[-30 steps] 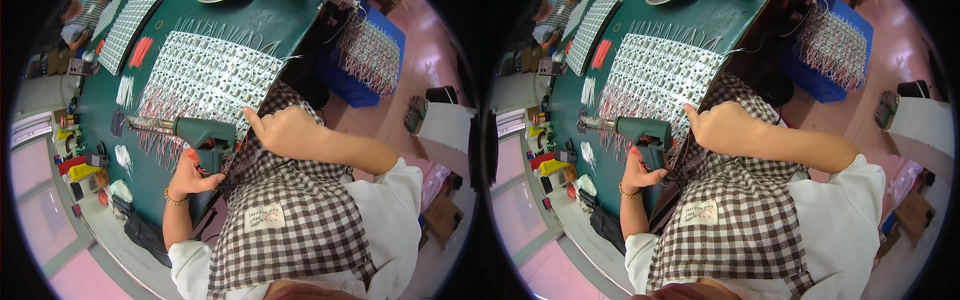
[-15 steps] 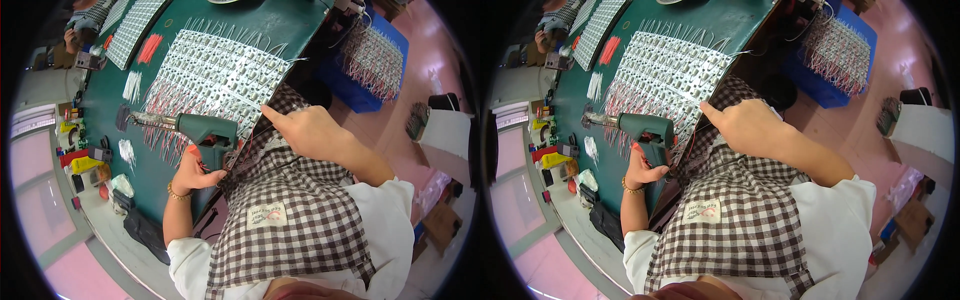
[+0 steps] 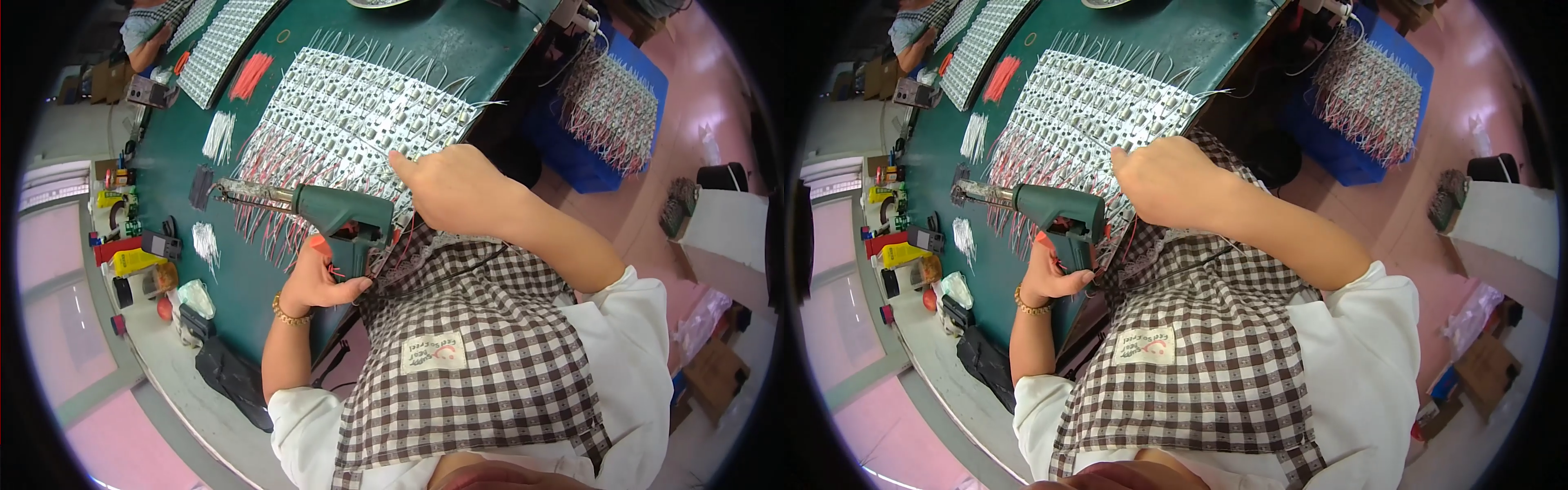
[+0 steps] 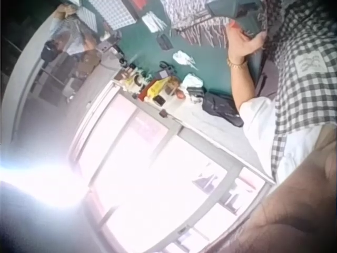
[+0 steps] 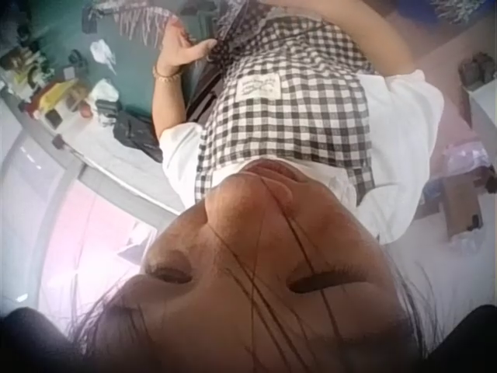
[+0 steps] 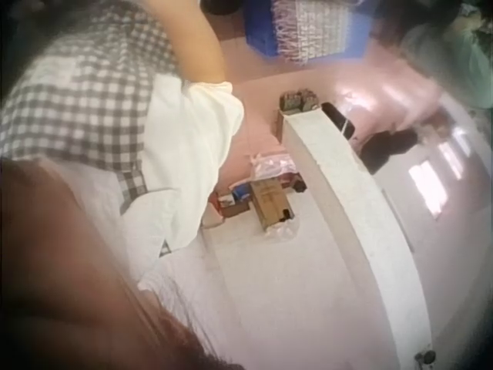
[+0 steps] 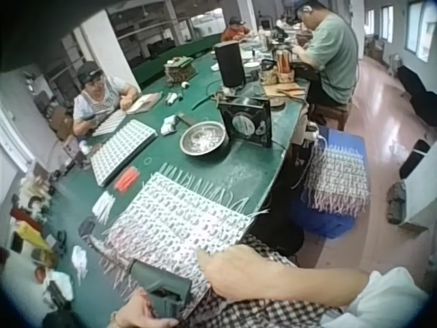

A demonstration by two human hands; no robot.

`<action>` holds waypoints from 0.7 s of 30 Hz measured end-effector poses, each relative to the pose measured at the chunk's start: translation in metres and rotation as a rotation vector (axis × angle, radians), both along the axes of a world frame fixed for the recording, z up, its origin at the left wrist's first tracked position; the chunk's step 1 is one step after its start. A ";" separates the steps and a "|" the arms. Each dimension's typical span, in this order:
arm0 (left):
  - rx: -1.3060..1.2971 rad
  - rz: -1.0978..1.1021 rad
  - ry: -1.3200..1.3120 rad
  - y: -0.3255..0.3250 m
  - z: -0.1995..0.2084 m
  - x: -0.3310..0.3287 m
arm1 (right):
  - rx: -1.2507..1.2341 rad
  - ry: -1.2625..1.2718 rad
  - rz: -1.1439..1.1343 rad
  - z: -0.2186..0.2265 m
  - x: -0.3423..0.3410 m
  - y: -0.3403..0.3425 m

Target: The person assembles small LED components by inserting wires into them, then uses a soldering iron or heat gun to secure the connections.

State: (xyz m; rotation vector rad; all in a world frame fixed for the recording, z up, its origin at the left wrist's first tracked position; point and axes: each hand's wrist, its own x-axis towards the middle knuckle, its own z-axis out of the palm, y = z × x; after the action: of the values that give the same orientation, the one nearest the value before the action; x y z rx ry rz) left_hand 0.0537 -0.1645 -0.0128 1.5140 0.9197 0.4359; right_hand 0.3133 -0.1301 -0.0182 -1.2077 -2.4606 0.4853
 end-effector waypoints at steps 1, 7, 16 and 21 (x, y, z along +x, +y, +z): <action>0.015 0.019 -0.024 0.000 0.001 0.002 | -0.005 -0.018 -0.005 -0.001 -0.004 0.003; 0.003 -0.031 0.017 0.002 0.002 -0.002 | -0.013 0.007 0.026 -0.001 -0.014 0.020; 0.049 -0.085 0.007 0.006 0.005 -0.002 | 0.088 -0.017 -0.003 -0.011 -0.015 0.016; -0.004 -0.098 -0.024 0.006 0.005 -0.001 | 0.052 -0.061 0.020 0.000 -0.010 0.012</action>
State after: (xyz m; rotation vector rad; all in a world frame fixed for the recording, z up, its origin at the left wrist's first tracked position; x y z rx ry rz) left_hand 0.0524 -0.1587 -0.0079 1.5398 0.8232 0.3803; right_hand 0.3037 -0.1186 -0.0183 -1.1953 -2.5221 0.3925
